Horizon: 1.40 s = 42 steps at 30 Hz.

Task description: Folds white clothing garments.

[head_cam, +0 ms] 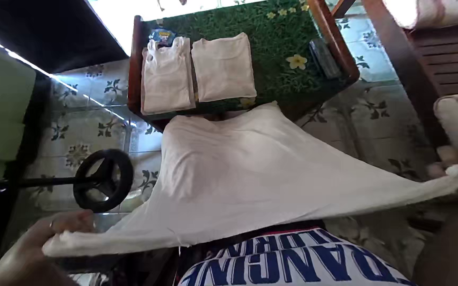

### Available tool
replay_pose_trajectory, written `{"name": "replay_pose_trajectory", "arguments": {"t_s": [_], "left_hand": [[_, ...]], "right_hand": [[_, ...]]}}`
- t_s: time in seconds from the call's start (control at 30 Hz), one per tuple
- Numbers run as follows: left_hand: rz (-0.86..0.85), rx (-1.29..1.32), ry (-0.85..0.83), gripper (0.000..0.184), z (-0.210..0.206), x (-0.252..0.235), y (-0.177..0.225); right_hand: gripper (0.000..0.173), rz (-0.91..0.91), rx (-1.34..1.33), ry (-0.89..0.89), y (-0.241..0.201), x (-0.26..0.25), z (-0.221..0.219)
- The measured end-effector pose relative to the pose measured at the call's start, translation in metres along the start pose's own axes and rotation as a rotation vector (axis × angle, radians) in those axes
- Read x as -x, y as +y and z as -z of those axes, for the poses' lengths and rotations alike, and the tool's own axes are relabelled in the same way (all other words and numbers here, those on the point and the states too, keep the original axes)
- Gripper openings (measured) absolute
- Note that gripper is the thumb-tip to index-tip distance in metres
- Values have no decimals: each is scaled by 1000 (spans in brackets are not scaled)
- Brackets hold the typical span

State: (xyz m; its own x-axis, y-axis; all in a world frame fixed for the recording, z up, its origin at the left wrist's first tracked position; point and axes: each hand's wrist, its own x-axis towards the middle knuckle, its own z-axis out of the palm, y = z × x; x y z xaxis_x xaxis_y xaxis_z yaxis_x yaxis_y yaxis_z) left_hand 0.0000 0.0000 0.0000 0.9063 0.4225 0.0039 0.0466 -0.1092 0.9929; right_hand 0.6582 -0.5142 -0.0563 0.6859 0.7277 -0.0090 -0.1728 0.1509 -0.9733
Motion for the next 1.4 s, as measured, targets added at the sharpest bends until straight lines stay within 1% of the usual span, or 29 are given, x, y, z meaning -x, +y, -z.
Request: {"name": "replay_pose_trajectory", "arguments": {"t_s": [0.03,0.07,0.1,0.13,0.17,0.2,0.23,0.27,0.3,0.33,0.4,0.43,0.47,0.57,0.63,0.67,0.73,0.83,0.87,0.93,1.0,1.03,1.07,1.1,1.17,1.23,1.3,1.37,1.4], "left_hand": [[-4,47,152,18,-5,-12,-2],[27,110,432,17,-19,-32,1],[97,145,766,18,-39,-60,6],[247,98,978,23,-55,-93,9],[426,71,1014,33,-59,-125,1],[564,78,930,47,-55,-145,-21],[653,153,783,67,-49,-155,-49],[726,239,629,84,-47,-155,-78],[774,261,498,87,-49,-152,-103],[791,238,376,78,-55,-144,-120],[789,215,196,49,-62,-122,-141],[825,236,162,45,-62,-111,-147],[876,233,153,42,-61,-99,-149],[973,166,146,39,-48,-70,-156],[978,148,204,37,-40,-57,-156],[980,145,260,35,-35,-50,-153],[948,149,394,30,-24,-40,-143],[817,165,560,27,-9,-35,-116],[748,178,596,27,-3,-38,-107],[616,199,663,30,11,-50,-91],[524,198,699,28,29,-68,-77],[476,203,707,28,42,-75,-74],[417,200,705,29,58,-78,-75],[363,180,722,27,76,-82,-76],[256,130,759,20,97,-103,-60],[138,104,819,15,86,-140,-15],[35,69,858,16,71,-165,26],[-40,-59,897,16,86,-181,34],[-58,-127,917,21,101,-186,28]], "right_hand": [[16,26,-32,110,-1,-13,-15],[14,75,-39,226,-2,-31,-36],[21,108,-43,305,1,-52,-55],[28,94,-30,327,8,-72,-70],[35,3,5,344,19,-87,-86],[50,-150,108,329,34,-94,-98],[69,-350,211,303,53,-97,-104],[80,-546,244,211,77,-95,-100],[77,-697,255,105,101,-89,-92],[61,-785,272,30,121,-83,-86],[26,-831,219,-61,149,-70,-70],[16,-810,181,-45,152,-66,-69],[14,-760,151,9,150,-64,-72],[25,-643,85,186,134,-73,-91],[28,-653,151,163,124,-81,-98],[22,-649,222,138,121,-84,-99],[14,-594,253,141,116,-93,-99],[16,-374,21,303,96,-109,-93],[18,-316,-39,306,87,-117,-91],[23,-346,81,163,71,-123,-94],[22,-510,354,-93,60,-132,-104],[26,-554,414,-199,57,-139,-108],[26,-537,410,-226,53,-146,-111],[19,-468,358,-174,45,-152,-115],[9,-285,124,19,21,-166,-126],[15,-186,-28,130,-9,-184,-140],[26,-259,119,76,-31,-195,-154],[31,-303,299,-71,-34,-214,-160],[28,-294,339,-90,-35,-223,-162]]}}
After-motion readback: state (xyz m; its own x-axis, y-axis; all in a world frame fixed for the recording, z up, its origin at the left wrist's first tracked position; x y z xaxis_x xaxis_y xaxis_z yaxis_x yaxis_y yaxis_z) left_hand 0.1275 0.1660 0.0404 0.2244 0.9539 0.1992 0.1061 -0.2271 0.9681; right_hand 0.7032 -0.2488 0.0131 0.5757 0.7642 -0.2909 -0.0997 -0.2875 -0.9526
